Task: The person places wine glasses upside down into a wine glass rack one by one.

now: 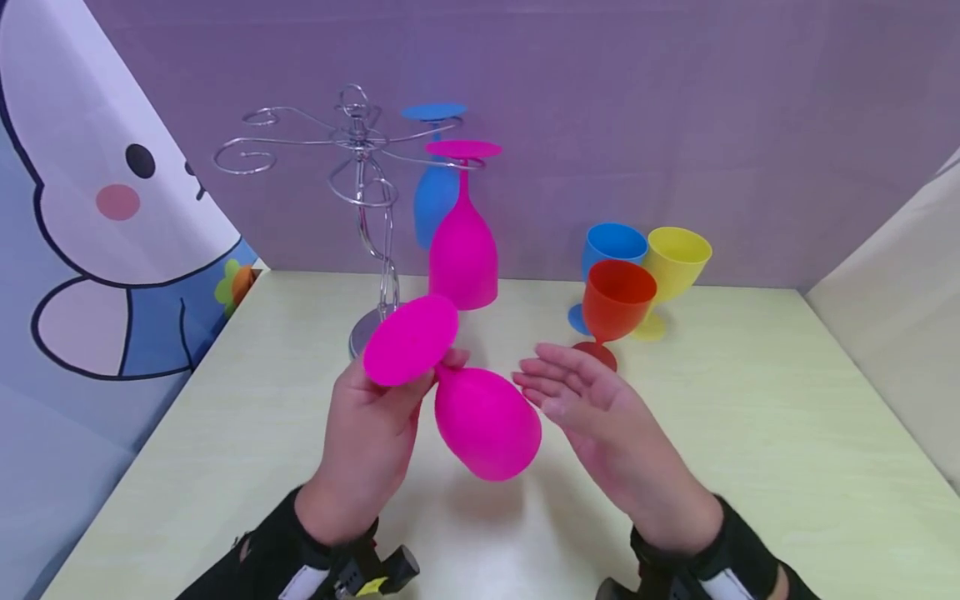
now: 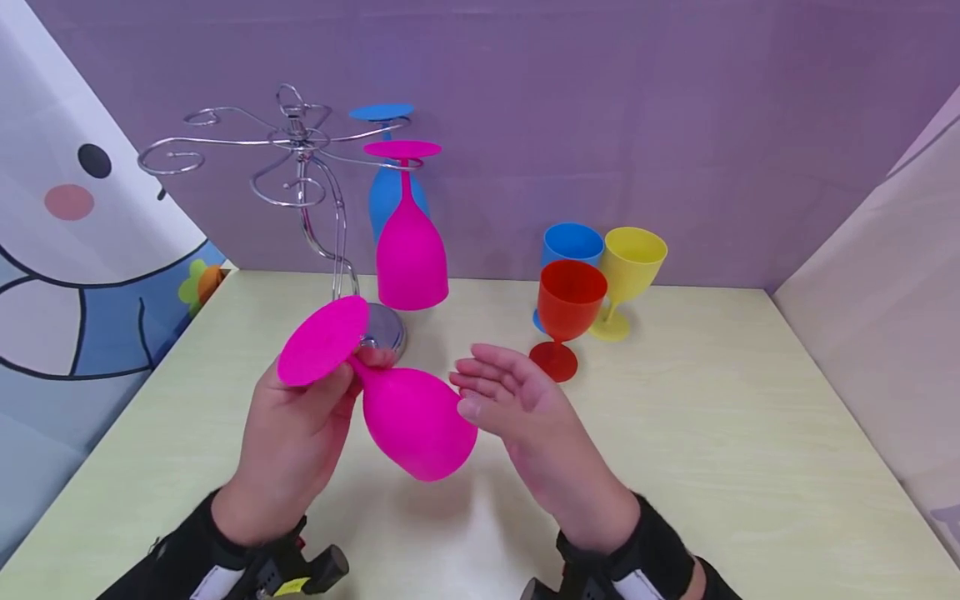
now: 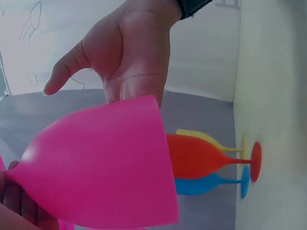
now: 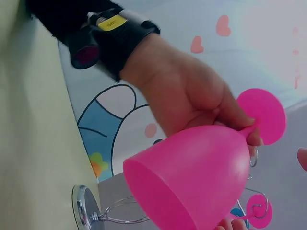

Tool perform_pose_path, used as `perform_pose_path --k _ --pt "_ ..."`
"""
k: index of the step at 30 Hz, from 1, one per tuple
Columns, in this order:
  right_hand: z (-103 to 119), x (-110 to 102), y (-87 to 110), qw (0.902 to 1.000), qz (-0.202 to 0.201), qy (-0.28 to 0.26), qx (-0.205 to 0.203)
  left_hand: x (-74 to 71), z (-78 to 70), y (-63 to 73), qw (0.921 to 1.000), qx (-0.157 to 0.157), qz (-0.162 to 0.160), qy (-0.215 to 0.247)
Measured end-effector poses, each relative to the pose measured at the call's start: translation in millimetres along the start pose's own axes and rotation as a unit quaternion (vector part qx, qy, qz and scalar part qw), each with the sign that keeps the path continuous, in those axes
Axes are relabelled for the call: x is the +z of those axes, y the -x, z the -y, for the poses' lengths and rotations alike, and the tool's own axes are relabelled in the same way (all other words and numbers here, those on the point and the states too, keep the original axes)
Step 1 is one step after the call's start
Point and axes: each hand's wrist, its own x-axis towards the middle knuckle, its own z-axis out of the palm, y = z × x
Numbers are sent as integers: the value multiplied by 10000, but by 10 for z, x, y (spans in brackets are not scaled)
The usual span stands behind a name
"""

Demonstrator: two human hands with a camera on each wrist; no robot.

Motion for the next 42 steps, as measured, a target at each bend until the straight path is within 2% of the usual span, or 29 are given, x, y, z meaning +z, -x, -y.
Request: perform_pose_path --k 3,5,7,10,12,14,17,20,26,30,33,37,42 --pt "-30 17 11 9979 41 634 -150 11 -27 31 9980 287 -103 -561" --pt "-66 32 19 9884 118 1449 -449 15 -33 58 9953 400 -114 -873" --pt "-108 51 26 9676 192 2368 -856 18 -31 83 9932 472 -89 -1065" --pt "-174 77 22 9273 251 3483 -1351 28 -25 115 9904 649 96 -1216" --pt "-201 93 15 9143 343 3768 -1447 36 -22 139 9869 864 234 -1343" --pt "-214 100 8 9099 436 3874 -1420 47 -18 157 9817 1122 368 -1497" --pt "-216 102 4 9087 530 3918 -1341 54 -14 175 9753 1375 466 -1666" --pt "-211 100 7 9058 561 3998 -1285 49 -7 178 9720 1462 441 -1785" --pt "-227 94 15 8959 580 4189 -1360 44 12 168 9721 1462 436 -1779" --pt "-242 95 15 8946 493 4249 -1296 49 14 165 9706 1494 443 -1834" --pt "-243 96 17 8960 451 4239 -1240 51 11 154 9718 1524 446 -1743" --pt "-226 94 20 9005 435 4153 -1211 37 6 129 9794 1487 596 -1225" --pt "-137 63 30 9166 262 3824 -1134 4 -9 110 9854 1253 858 -763"
